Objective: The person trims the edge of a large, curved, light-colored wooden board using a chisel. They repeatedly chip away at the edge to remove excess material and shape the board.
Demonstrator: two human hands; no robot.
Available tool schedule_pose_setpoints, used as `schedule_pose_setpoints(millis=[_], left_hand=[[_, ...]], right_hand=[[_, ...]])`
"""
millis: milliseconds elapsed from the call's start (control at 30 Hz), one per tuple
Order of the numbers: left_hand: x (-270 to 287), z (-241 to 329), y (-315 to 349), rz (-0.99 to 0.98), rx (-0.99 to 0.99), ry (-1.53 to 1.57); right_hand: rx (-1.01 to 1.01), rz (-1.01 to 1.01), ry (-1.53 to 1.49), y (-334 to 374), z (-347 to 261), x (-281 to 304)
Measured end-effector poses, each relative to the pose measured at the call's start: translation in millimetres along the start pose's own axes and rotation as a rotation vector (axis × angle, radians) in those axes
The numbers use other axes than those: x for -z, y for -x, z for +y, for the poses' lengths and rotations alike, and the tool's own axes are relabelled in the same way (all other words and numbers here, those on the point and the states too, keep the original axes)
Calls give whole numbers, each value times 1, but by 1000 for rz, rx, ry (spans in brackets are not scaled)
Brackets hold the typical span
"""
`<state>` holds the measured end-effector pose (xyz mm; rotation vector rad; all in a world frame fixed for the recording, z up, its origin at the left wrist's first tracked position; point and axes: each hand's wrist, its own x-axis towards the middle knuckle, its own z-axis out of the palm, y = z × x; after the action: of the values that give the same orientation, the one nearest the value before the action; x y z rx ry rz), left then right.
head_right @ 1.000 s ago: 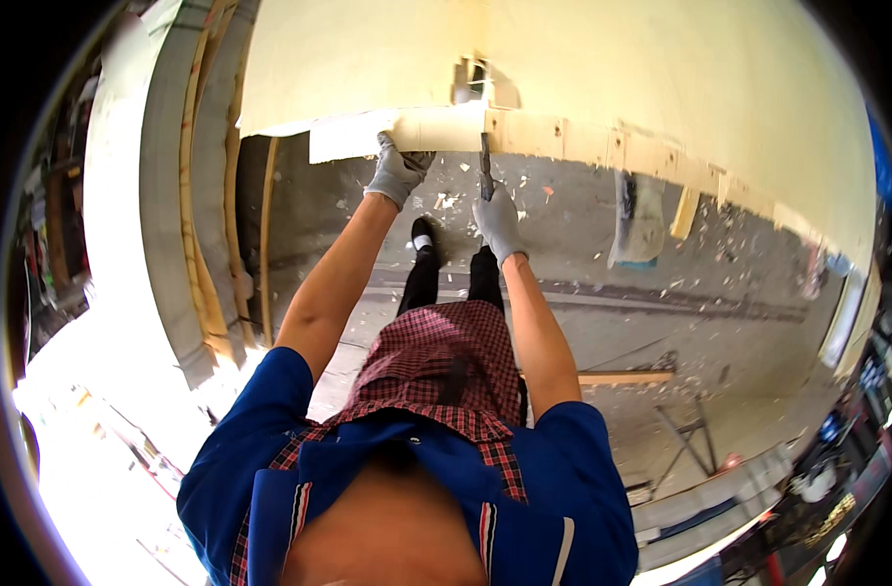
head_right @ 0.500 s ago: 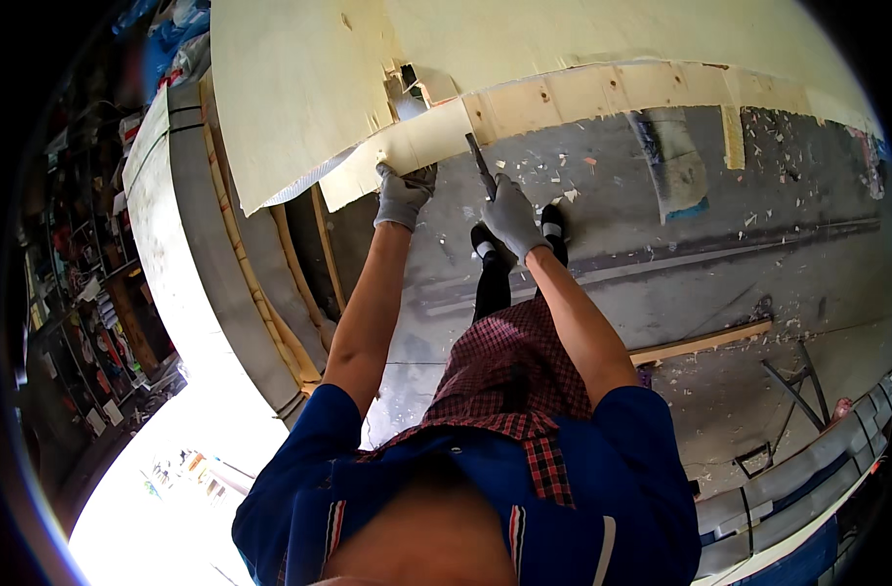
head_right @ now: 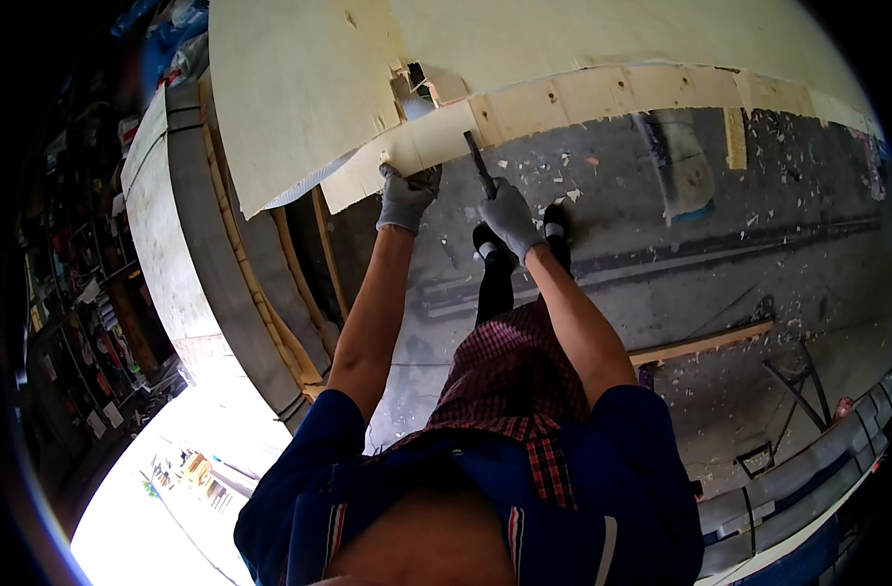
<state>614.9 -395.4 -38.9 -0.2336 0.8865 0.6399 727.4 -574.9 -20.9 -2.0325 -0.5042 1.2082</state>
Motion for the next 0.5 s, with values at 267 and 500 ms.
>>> schedule_pose_setpoints(millis=[267,500], left_hand=[[-7,-2,9,70,5,13],[-21,-3,24,84,31,38]], right_hand=[[112,197,36,-3,7,-15],[340,359,175,-60,53,-25]])
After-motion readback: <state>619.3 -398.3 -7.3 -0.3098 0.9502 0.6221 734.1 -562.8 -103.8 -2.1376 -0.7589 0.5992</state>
